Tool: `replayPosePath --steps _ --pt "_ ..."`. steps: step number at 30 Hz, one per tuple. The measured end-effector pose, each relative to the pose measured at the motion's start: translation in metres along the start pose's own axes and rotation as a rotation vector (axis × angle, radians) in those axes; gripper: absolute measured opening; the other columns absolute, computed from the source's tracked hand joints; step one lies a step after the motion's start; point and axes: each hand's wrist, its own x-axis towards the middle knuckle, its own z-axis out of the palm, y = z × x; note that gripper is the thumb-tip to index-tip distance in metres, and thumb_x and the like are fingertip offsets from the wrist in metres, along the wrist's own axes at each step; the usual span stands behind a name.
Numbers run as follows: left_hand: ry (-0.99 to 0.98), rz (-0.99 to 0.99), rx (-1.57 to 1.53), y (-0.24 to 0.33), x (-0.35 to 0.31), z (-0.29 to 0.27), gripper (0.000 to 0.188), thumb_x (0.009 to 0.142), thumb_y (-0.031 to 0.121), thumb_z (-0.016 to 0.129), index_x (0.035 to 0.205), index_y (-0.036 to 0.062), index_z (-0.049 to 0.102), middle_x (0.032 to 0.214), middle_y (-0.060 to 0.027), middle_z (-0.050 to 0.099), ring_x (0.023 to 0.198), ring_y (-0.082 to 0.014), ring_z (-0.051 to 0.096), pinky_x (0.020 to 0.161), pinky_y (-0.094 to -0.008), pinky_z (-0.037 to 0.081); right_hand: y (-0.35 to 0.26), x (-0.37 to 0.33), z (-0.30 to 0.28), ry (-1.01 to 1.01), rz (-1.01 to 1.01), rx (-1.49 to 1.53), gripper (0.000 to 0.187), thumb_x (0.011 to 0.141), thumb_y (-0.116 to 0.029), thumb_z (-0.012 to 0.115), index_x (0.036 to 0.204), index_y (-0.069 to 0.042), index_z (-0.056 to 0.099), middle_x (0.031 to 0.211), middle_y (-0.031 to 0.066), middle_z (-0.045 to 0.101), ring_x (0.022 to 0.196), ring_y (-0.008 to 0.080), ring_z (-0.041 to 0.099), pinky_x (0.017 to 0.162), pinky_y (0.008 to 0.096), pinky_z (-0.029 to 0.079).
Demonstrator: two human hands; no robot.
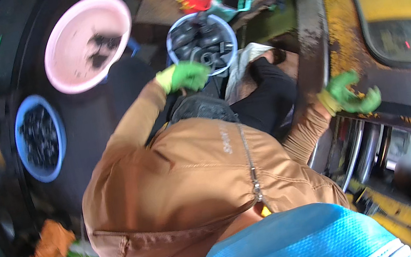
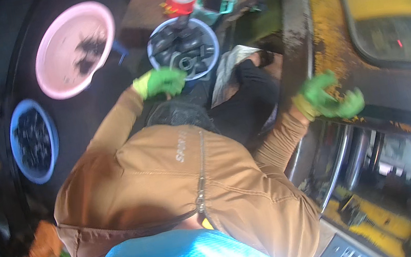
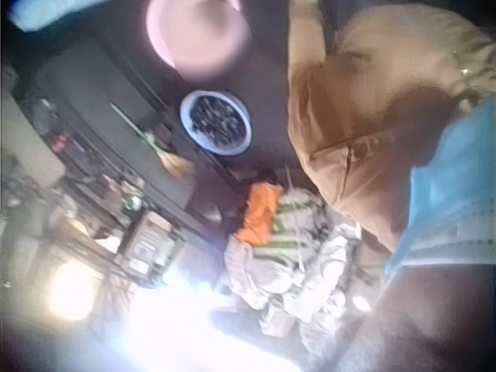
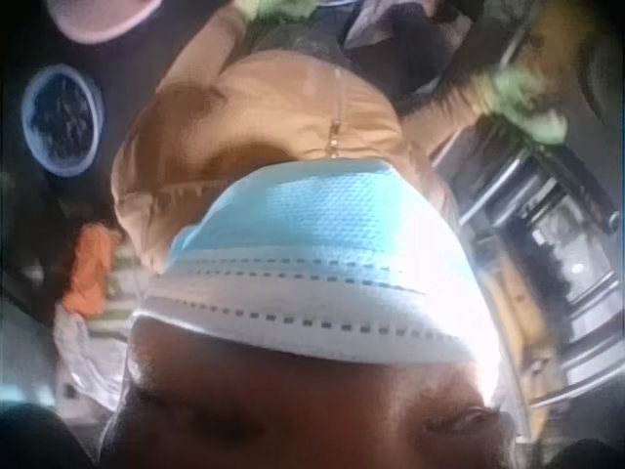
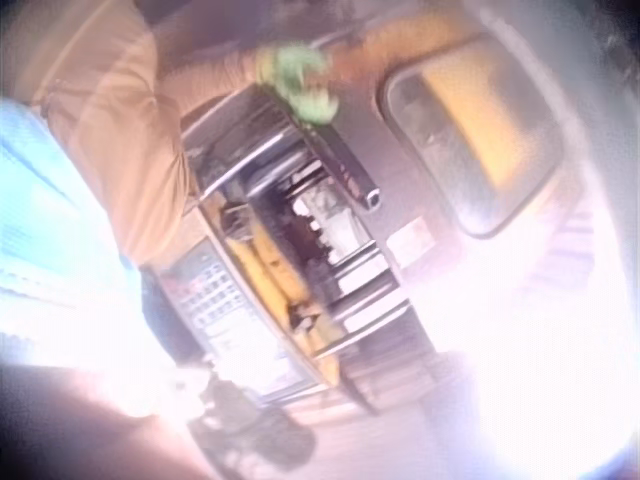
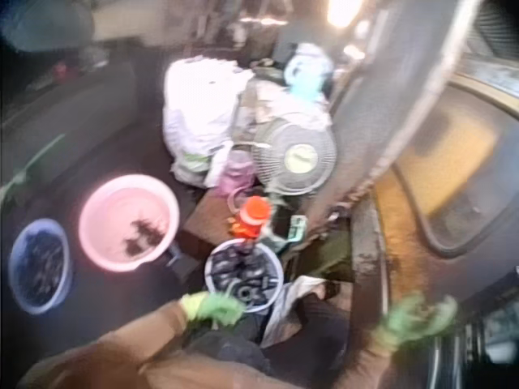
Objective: The person uses a metal hook to pick up small black metal parts from a tray and transfer them into a pink basin. The person repeatedly reaches into the tray, lifts parts with the hook, and places them into the basin.
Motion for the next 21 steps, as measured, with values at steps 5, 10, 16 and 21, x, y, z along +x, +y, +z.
replayPosePath --steps 5,10,16,21 --pt "-0.121 -0.426 0.863 -0.087 0.027 -0.038 0.036 0.084 0.031 0.057 0.107 0.0043 0.065 0.1 -0.0118 0.064 0.096 -0.0267 0.057 0.086 -0.0391 0.044 0.032 0.037 -0.019 -0.161 0.148 0.145 0.048 0.08 -0.009 0.067 0.121 0.001 0.045 0.116 0.0178 0.05 0.108 0.0342 0.051 0.094 0.0452 0.044" --pt "-0.296 -0.4 1.04 -0.145 0.04 -0.073 0.043 0.079 0.04 0.055 0.099 0.0039 0.069 0.112 -0.0232 0.062 0.116 -0.042 0.051 0.1 -0.0494 0.035 0.103 0.078 -0.022 0.099 -0.109 -0.352 0.045 0.078 -0.008 0.064 0.118 0.003 0.047 0.113 0.0201 0.052 0.102 0.0373 0.054 0.087 0.0483 0.046" --pt "0.288 -0.654 1.33 -0.205 0.058 -0.087 0.099 0.066 0.054 0.066 0.135 -0.0024 0.024 0.141 -0.0289 0.029 0.133 -0.0479 0.026 0.11 -0.0481 0.024 0.124 0.102 -0.036 -0.017 -0.223 -0.515 0.042 0.079 -0.023 0.066 0.11 0.0 0.051 0.1 0.0153 0.058 0.088 0.0355 0.057 0.07 0.0466 0.046" --pt "0.249 -0.669 1.218 -0.195 0.054 -0.093 0.105 0.068 0.053 0.064 0.143 -0.0032 0.015 0.142 -0.0301 0.028 0.132 -0.0456 0.028 0.108 -0.0474 0.028 0.12 0.111 -0.059 -0.011 -0.282 -0.527 0.044 0.086 -0.033 0.063 0.112 0.0 0.051 0.098 0.0143 0.059 0.085 0.0331 0.059 0.067 0.044 0.042"
